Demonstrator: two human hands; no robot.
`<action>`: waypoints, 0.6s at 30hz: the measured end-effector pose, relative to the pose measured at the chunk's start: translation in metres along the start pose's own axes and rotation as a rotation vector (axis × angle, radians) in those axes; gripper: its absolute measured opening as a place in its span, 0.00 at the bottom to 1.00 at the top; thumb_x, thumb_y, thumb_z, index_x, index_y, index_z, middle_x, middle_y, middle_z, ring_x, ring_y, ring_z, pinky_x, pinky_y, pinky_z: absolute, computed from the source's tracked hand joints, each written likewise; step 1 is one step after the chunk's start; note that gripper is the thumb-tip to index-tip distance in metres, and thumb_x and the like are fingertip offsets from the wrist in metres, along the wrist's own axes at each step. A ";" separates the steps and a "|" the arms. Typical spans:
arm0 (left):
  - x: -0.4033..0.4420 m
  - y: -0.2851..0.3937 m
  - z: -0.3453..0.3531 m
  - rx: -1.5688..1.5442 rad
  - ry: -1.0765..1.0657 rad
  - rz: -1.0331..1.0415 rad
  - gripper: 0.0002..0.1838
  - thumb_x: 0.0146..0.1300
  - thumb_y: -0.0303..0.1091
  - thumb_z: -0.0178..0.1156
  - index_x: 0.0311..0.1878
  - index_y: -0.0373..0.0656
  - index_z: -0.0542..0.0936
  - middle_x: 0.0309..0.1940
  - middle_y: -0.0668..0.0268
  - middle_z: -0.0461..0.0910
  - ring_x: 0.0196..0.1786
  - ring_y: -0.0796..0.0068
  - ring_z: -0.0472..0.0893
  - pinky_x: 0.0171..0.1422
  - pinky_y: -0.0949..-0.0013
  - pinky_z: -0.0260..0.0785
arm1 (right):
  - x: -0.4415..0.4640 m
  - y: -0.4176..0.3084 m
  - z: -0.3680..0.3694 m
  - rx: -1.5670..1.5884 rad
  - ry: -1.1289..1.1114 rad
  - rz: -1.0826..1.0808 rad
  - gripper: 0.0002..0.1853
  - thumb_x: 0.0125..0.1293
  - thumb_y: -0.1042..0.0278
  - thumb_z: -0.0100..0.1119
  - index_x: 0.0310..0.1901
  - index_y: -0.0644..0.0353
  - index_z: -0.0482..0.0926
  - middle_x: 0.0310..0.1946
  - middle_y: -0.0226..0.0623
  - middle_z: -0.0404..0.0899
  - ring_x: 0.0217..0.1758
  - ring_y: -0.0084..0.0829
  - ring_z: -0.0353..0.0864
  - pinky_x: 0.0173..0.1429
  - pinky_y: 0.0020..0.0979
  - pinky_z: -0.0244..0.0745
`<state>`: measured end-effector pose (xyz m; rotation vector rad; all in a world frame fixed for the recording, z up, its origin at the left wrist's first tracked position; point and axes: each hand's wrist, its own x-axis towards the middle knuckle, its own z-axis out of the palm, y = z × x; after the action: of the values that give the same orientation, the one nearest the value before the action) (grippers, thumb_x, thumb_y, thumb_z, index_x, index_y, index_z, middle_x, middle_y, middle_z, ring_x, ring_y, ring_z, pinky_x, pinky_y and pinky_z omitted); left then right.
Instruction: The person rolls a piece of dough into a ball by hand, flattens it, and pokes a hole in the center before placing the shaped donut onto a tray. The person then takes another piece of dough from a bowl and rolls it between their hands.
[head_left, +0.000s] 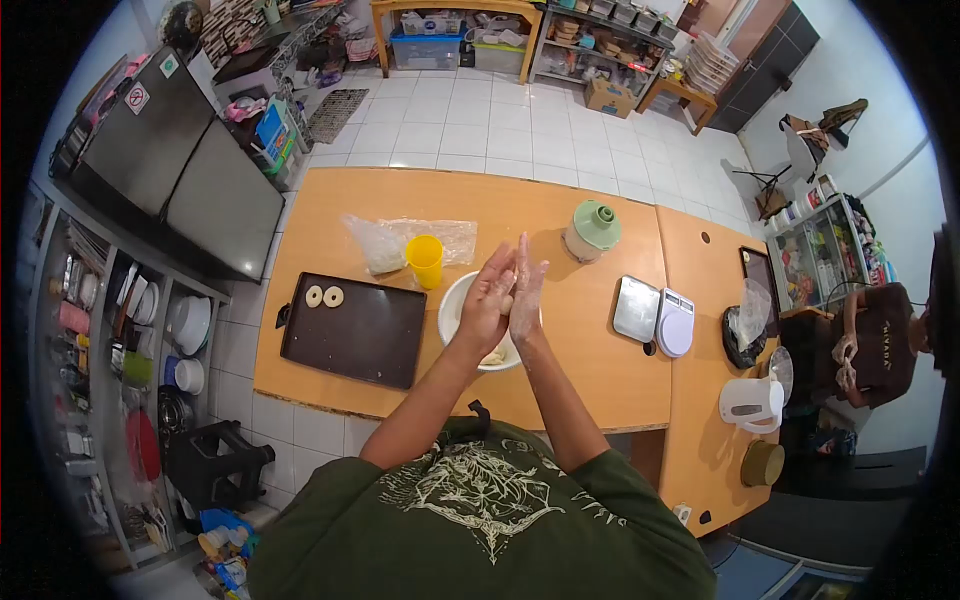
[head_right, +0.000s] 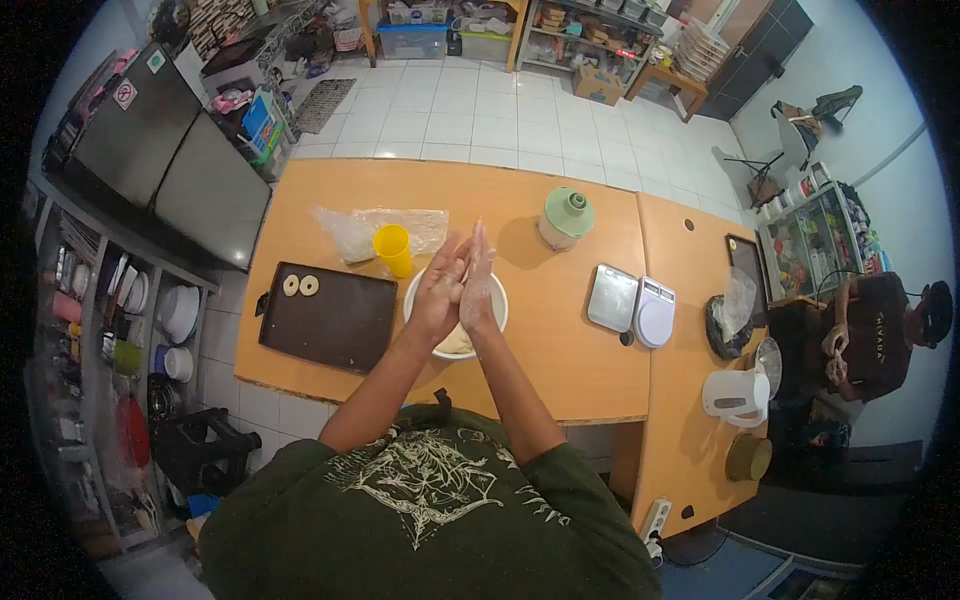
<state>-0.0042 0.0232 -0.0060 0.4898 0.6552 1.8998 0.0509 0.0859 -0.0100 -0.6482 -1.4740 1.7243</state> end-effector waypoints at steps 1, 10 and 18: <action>-0.001 0.000 0.003 0.000 0.000 0.001 0.30 0.79 0.31 0.45 0.81 0.51 0.52 0.79 0.54 0.53 0.79 0.61 0.57 0.81 0.59 0.55 | -0.004 -0.014 0.006 0.068 -0.035 0.045 0.47 0.73 0.26 0.12 0.81 0.55 0.40 0.82 0.43 0.35 0.85 0.40 0.26 0.84 0.42 0.24; 0.003 0.016 0.012 -0.012 0.180 -0.044 0.34 0.81 0.56 0.34 0.81 0.48 0.48 0.82 0.61 0.46 0.82 0.67 0.48 0.83 0.65 0.44 | -0.029 -0.026 0.019 0.244 -0.194 0.094 0.48 0.72 0.25 0.12 0.80 0.57 0.37 0.83 0.42 0.33 0.85 0.40 0.32 0.84 0.38 0.29; -0.006 0.013 0.025 0.324 0.140 0.072 0.33 0.82 0.53 0.27 0.82 0.48 0.44 0.82 0.61 0.44 0.82 0.67 0.48 0.84 0.64 0.38 | -0.019 -0.032 0.015 0.222 -0.167 0.093 0.38 0.80 0.41 0.19 0.79 0.62 0.45 0.80 0.43 0.46 0.83 0.38 0.44 0.84 0.36 0.36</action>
<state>0.0039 0.0191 0.0217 0.5939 1.0599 1.9154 0.0574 0.0627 0.0223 -0.4713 -1.3535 2.0210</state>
